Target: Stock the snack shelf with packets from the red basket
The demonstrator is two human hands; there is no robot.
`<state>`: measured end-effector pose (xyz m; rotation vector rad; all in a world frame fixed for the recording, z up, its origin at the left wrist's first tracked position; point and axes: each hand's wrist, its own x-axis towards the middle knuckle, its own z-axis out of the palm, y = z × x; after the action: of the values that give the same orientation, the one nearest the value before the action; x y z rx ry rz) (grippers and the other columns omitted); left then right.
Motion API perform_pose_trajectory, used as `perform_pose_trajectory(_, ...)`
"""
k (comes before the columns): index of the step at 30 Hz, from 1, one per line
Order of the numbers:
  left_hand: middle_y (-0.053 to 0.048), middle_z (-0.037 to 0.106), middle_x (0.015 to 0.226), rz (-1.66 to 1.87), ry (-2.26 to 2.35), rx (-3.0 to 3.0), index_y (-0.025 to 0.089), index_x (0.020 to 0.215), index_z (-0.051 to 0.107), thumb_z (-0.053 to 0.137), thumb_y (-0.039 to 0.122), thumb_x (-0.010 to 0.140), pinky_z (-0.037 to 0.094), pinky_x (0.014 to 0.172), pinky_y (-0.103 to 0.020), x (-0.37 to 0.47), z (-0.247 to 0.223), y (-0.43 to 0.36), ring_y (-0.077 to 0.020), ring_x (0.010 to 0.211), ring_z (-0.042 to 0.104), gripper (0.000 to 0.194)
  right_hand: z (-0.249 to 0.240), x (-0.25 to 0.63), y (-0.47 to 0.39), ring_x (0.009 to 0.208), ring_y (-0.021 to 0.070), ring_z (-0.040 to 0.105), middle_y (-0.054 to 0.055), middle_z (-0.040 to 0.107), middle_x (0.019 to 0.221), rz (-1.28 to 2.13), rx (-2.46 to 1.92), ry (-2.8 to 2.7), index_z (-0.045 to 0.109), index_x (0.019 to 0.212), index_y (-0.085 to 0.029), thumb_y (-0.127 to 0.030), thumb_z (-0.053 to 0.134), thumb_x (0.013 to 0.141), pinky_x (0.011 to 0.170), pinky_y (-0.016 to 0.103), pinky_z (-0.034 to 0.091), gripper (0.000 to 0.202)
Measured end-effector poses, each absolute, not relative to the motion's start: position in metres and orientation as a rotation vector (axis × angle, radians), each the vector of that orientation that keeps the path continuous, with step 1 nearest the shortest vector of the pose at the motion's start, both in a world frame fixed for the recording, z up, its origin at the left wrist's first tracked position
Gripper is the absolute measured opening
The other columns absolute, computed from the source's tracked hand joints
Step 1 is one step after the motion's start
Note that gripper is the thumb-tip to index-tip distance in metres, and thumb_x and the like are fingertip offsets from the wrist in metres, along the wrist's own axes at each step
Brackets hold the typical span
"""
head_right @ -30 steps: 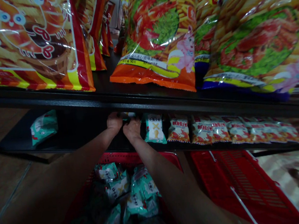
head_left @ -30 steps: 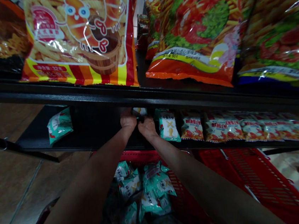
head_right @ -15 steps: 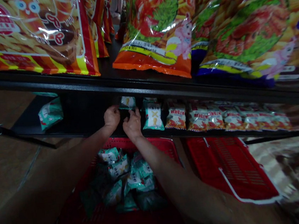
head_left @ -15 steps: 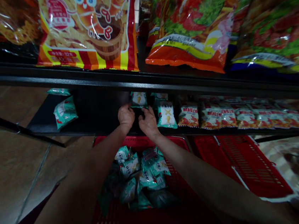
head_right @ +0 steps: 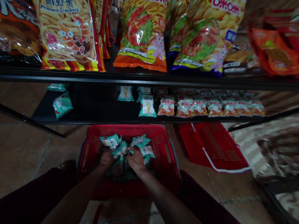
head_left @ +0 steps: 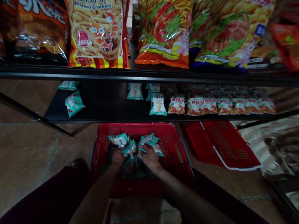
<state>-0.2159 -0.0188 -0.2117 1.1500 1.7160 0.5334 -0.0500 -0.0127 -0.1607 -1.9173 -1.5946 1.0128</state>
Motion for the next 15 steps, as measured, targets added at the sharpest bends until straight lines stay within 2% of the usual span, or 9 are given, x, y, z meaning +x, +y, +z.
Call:
perform_pose_trajectory(5, -0.016, 0.065, 0.105, 0.475, 1.79, 1.27, 0.013, 0.092, 0.069, 0.049, 0.005, 0.072, 0.04, 0.095, -0.039, -0.222, -0.191, -0.022, -0.0283, 0.105, 0.059, 0.029, -0.147, -0.039, -0.015, 0.087, 0.019, 0.065, 0.002, 0.068, 0.085, 1.087, -1.929, -1.581, 0.065, 0.079, -0.023, -0.011, 0.051, 0.069, 0.086, 0.036, 0.05, 0.021)
perform_pose_trajectory(8, -0.014, 0.063, 0.111, 0.505, 1.778, 1.389, 0.014, 0.096, 0.069, 0.046, 0.004, 0.074, 0.039, 0.097, -0.034, -0.228, -0.156, -0.01, -0.0248, 0.106, 0.059, 0.034, -0.122, -0.035, -0.009, 0.093, 0.0207, 0.064, 0.004, 0.068, 0.094, 1.086, -1.911, -1.585, 0.066, 0.089, -0.023, -0.014, 0.055, 0.068, 0.087, 0.038, 0.05, 0.025)
perform_pose_trajectory(12, -0.008, 0.066, 0.105, 0.497, 1.665, 1.628, 0.019, 0.092, 0.071, 0.047, 0.006, 0.075, 0.041, 0.095, -0.029, -0.238, -0.086, 0.007, -0.0202, 0.1, 0.06, 0.032, -0.078, -0.032, -0.006, 0.112, 0.0231, 0.056, 0.006, 0.065, 0.108, 1.047, -1.823, -1.608, 0.064, 0.102, -0.021, -0.022, 0.065, 0.065, 0.101, 0.044, 0.04, 0.038)
perform_pose_trajectory(15, -0.005, 0.069, 0.1, 0.518, 1.537, 1.772, 0.021, 0.091, 0.072, 0.047, 0.009, 0.077, 0.043, 0.093, -0.027, -0.242, -0.038, 0.009, -0.0177, 0.096, 0.061, 0.031, -0.049, -0.029, -0.01, 0.109, 0.0224, 0.058, 0.006, 0.065, 0.11, 1.108, -1.692, -1.557, 0.061, 0.11, -0.022, -0.031, 0.072, 0.062, 0.099, 0.043, 0.041, 0.05)
